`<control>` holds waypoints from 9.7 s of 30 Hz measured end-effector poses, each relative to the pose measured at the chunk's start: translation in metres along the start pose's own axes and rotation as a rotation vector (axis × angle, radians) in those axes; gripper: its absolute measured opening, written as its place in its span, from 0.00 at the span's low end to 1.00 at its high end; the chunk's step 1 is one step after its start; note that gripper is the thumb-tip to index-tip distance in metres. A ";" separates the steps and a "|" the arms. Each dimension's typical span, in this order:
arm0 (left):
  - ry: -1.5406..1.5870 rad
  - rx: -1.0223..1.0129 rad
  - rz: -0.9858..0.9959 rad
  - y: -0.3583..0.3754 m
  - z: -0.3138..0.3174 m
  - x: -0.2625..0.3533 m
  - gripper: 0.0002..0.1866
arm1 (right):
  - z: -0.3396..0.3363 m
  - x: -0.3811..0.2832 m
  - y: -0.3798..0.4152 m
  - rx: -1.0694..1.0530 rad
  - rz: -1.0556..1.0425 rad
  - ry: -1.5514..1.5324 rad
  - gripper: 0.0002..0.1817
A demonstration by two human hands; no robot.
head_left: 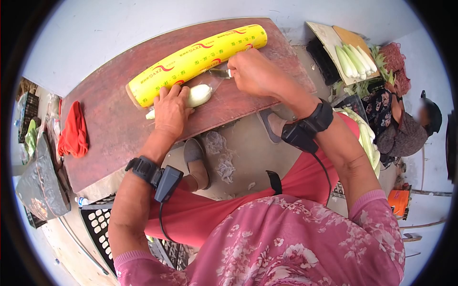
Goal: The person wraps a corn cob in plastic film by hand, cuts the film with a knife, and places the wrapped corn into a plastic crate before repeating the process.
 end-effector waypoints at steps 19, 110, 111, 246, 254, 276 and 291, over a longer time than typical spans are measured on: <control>0.002 0.017 0.002 0.000 0.000 -0.001 0.26 | -0.014 -0.036 0.003 -0.203 0.119 0.172 0.08; -0.047 -0.088 -0.293 0.036 -0.001 -0.030 0.17 | 0.103 -0.004 -0.046 0.017 -0.525 -0.322 0.25; -0.062 -0.111 -0.301 0.036 -0.002 -0.031 0.17 | 0.103 -0.005 -0.044 0.025 -0.512 -0.326 0.26; 0.176 0.384 -0.153 0.018 0.031 0.028 0.30 | 0.060 -0.019 -0.085 -0.153 -0.478 0.342 0.09; 0.177 0.389 -0.152 0.018 0.031 0.028 0.30 | 0.070 -0.021 -0.087 -0.086 -0.477 0.321 0.10; 0.171 0.340 -0.189 0.015 0.022 0.029 0.29 | 0.050 -0.014 -0.076 -0.118 -0.389 0.380 0.08; 0.138 0.293 -0.187 0.022 0.020 0.030 0.28 | 0.033 0.092 -0.021 -0.057 -0.298 0.406 0.04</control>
Point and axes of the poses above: each hand's wrist, its own y-axis away from the middle knuckle, its own z-axis out of the palm, x = y × z, the point moved 2 cm from there along -y, towards the middle knuckle, and after that the axes turned 13 degrees about -x, right-handed, at the moved point
